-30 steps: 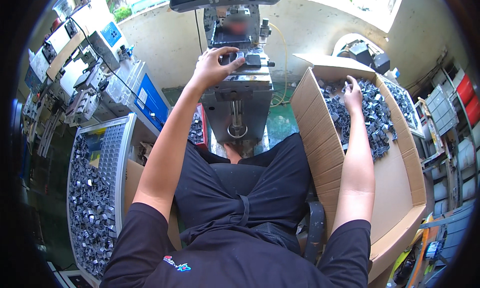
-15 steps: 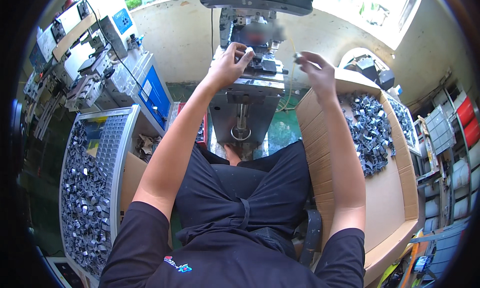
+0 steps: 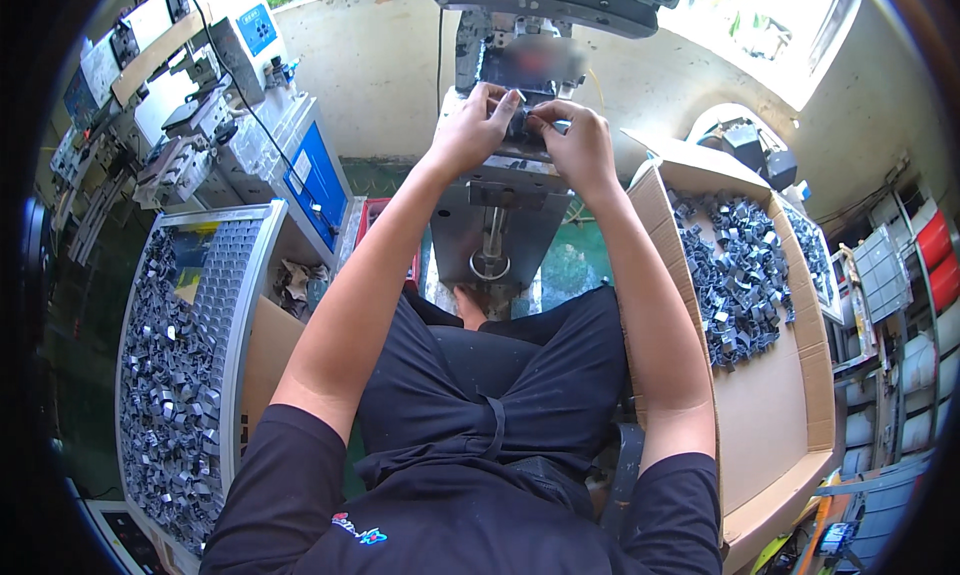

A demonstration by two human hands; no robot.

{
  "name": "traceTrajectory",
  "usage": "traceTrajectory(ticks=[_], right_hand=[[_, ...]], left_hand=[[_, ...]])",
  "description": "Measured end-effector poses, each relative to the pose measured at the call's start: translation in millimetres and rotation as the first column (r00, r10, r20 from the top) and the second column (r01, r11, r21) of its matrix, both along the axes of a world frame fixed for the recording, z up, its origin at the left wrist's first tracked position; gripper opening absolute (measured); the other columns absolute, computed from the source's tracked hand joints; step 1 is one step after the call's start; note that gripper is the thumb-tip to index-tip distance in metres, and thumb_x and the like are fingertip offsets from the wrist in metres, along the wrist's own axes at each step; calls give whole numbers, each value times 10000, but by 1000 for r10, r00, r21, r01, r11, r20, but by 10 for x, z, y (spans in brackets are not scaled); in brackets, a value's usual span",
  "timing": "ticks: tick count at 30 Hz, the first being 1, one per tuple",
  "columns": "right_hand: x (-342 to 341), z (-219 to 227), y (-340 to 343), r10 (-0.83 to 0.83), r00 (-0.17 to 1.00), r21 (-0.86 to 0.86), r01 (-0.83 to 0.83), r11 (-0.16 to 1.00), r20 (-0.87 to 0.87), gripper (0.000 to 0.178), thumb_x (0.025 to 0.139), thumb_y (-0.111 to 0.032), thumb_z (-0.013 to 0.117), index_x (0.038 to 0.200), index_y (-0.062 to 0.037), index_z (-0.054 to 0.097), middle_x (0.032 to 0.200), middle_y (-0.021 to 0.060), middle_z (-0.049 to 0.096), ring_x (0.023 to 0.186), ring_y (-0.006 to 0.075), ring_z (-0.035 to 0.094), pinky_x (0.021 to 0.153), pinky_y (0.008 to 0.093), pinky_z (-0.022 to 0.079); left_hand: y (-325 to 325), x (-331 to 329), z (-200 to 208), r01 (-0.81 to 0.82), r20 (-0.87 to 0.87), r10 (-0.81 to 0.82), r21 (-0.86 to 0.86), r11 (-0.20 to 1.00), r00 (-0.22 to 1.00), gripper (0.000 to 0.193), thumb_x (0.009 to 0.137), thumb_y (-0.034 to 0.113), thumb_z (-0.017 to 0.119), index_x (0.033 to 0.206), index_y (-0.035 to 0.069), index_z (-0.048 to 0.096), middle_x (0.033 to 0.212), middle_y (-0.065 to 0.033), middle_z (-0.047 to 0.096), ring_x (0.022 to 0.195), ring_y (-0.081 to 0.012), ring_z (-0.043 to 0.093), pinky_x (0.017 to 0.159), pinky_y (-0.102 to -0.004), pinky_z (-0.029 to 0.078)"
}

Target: The recorder is picking up small plastic components and placing them onto a pad printing machine for marking.

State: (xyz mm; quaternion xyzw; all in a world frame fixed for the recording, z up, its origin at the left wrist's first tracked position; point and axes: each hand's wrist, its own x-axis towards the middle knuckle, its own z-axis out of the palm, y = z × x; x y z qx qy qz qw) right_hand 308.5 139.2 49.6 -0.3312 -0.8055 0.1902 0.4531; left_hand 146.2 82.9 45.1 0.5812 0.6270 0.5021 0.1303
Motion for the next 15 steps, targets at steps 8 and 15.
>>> traceTrajectory(ticks=[8,15], right_hand=[[55,61,48,-100,959,171,55,984,267,216,899,-204,641,1043,-59,710,1008,171,702,974,312,669,855,383,491],[248,316,146,372,925,-541,-278,794,70,513,1028,-511,387,1197,-117,670,1327,59,582,1300,219,465,1067,369,339]], left_hand=[[21,38,29,24,45,-24,-9,1000,999,491,979,464,502,1154,9,563,1032,-187,688,1051,-334,626,917,-417,470],[-62,-32,-80,-210,67,204,503,838,977,389,896,308,669,1079,-25,589,1058,-196,597,1007,-336,540,910,-421,425]])
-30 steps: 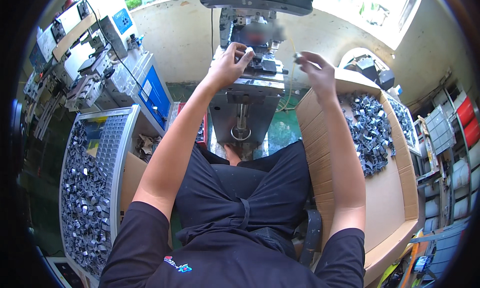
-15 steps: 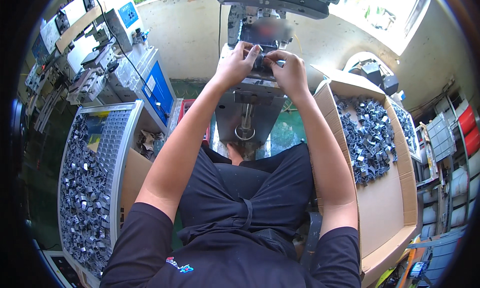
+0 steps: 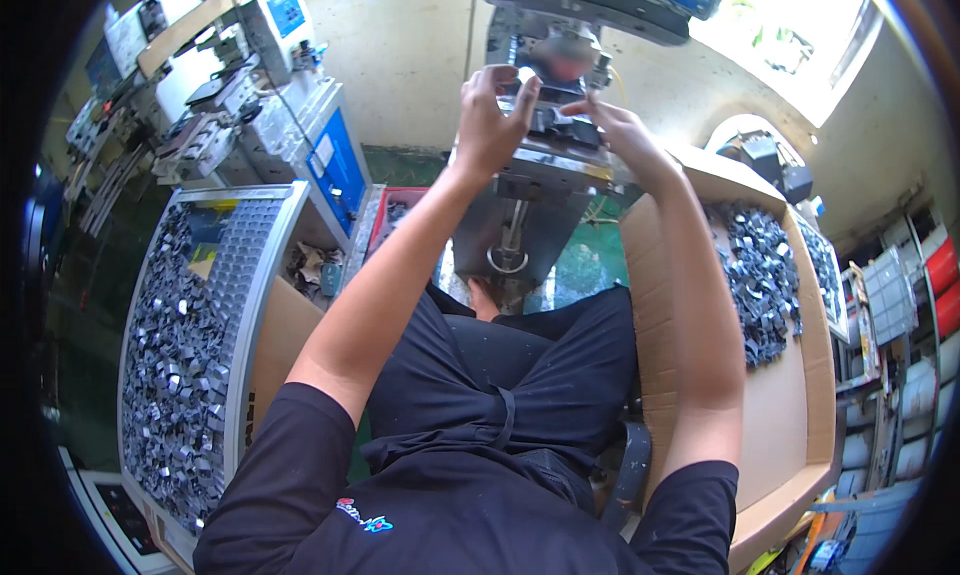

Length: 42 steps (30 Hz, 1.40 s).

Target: The recorder is picking up small plastic components and placing them onto a pad printing machine for marking.

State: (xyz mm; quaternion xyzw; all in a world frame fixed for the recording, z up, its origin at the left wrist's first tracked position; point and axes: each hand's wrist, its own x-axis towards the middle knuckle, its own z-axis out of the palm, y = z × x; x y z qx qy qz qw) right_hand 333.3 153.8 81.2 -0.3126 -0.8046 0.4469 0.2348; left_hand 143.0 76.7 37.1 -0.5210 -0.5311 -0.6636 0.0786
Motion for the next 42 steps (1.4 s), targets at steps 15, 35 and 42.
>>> traceTrajectory(ticks=[15,35,42], right_hand=[[2367,-1334,1128,-712,702,563,575,594,33,387,1021,-380,481,1103,-66,693,1059,117,718,1042,255,666,898,349,483],[2572,-1372,1117,-806,579,523,653,548,121,453,1005,-460,462,1111,-87,696,1115,127,702,1073,315,645,922,384,471],[2574,-1361,1067,-820,558,507,674,537,126,431,1006,-435,475,1121,-83,695,1111,123,706,1071,301,651,924,375,474]], left_hand=[[-1652,-2606,-1385,-348,277,397,-211,913,875,372,868,262,730,1113,-8,656,966,-88,681,830,-139,611,742,-289,505],[-2189,-3616,-1581,-571,-273,562,-678,464,781,390,750,410,778,1025,134,764,1018,-48,745,981,-234,698,892,-342,508],[-2073,-3571,-1654,-588,-297,560,-666,459,774,441,758,374,792,1065,63,741,1029,-98,740,959,-201,700,894,-313,504]])
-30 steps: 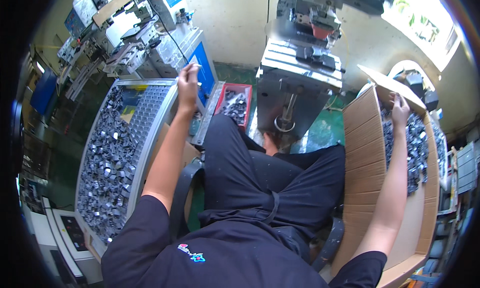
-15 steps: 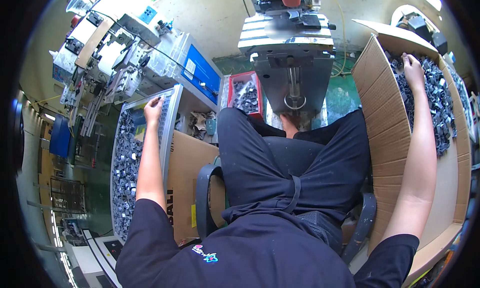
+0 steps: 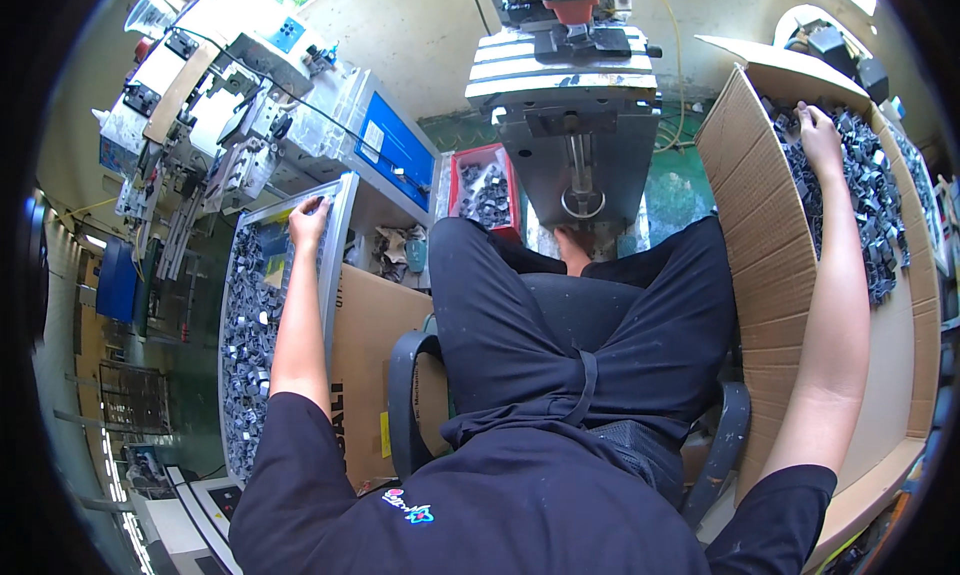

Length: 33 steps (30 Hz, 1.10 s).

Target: The recorder is picking up small plastic components and placing them onto a pad printing machine for marking.

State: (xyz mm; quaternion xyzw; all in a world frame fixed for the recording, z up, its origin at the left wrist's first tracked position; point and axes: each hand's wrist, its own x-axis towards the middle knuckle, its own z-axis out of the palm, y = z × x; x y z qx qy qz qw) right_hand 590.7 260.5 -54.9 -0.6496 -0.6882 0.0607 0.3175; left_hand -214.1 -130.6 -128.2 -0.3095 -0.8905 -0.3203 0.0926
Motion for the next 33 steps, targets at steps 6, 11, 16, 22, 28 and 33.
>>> traceTrajectory(ticks=[6,11,16,22,28,33], right_hand=[[-76,36,-35,20,1000,12,-20,1000,-6,405,1006,-408,486,1104,-77,698,1101,124,707,1054,296,656,909,365,478],[57,4,1,35,999,27,-35,999,9,406,998,-412,500,1098,-71,696,1074,120,715,1020,301,666,889,374,487],[-21,-22,-23,38,996,-46,-34,998,81,343,961,-353,578,1093,-58,693,1031,137,720,970,287,683,870,366,505],[-40,-52,-37,179,978,-92,-170,981,104,286,863,-198,691,1108,-50,684,1041,168,715,982,274,688,880,357,514],[-34,1,-58,98,989,-98,-87,991,113,248,831,-192,721,1034,-55,684,942,140,720,878,250,693,808,352,529],[-148,39,-91,56,996,-22,-55,998,72,222,823,-221,741,935,-48,659,862,128,704,818,239,684,769,358,529]], left_hand=[[-17,-148,-59,-31,16,32,-29,999,999,431,739,424,782,1072,151,749,1046,-33,740,1005,-211,689,922,-357,489],[75,-117,-122,-4,13,5,-22,1000,1000,465,726,441,782,1102,171,737,1082,-16,733,1035,-204,679,939,-356,476],[7,-103,-70,-23,-27,22,-36,999,999,447,748,439,771,1088,151,738,1065,-19,735,1020,-205,683,928,-359,481],[90,170,138,-26,-128,68,303,953,990,309,886,342,681,1048,86,736,938,-69,740,836,-179,686,767,-315,507],[501,923,607,295,-82,-290,454,841,954,469,1045,370,448,941,-19,690,681,-30,619,640,-93,566,623,-255,444],[918,1876,1147,544,-66,-639,598,589,766,537,1058,383,411,844,-31,676,668,-40,601,633,-94,562,614,-241,433]])
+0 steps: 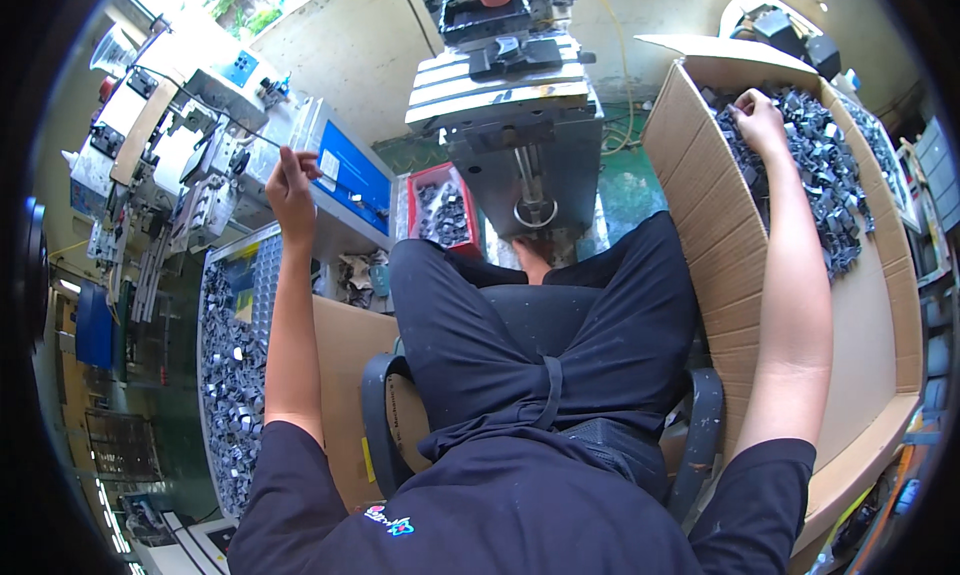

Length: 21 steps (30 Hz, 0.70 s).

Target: The recorder is picking up small plastic components and placing them onto a pad printing machine for marking.

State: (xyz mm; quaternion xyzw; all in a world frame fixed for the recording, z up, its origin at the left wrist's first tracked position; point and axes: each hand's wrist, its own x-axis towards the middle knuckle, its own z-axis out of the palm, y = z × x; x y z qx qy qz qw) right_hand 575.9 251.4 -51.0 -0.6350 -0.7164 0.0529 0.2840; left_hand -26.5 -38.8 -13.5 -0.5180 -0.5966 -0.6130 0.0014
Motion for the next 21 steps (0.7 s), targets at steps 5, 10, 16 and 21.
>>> traceTrajectory(ticks=[5,10,16,21], right_hand=[[175,-63,90,-31,981,138,58,989,-189,184,861,-184,677,922,-32,594,841,124,676,814,274,668,768,377,517],[8,-42,109,9,932,258,90,962,-362,194,882,-163,655,1016,-50,572,867,124,683,802,260,678,742,374,528],[54,-26,119,82,850,185,17,983,-520,431,859,-246,767,1163,16,610,995,127,711,819,161,695,663,285,560],[-120,206,-83,86,547,37,-99,994,-833,297,943,-171,658,1167,20,615,1017,91,676,820,175,699,661,259,597]], left_hand=[[586,1041,537,197,-53,-195,21,980,979,365,1028,280,485,981,-13,696,812,-75,676,719,-132,599,694,-274,480],[1113,1411,628,195,-283,-243,-187,963,928,319,940,278,624,1139,40,699,980,-100,721,846,-165,624,782,-317,504],[1495,1715,638,232,-166,-311,-374,898,936,422,902,475,624,1122,128,722,957,-127,736,841,-242,693,866,-339,512],[1457,1651,547,293,-217,-384,-358,886,897,521,810,617,662,1132,213,730,1015,-127,726,993,-287,643,973,-387,453]])
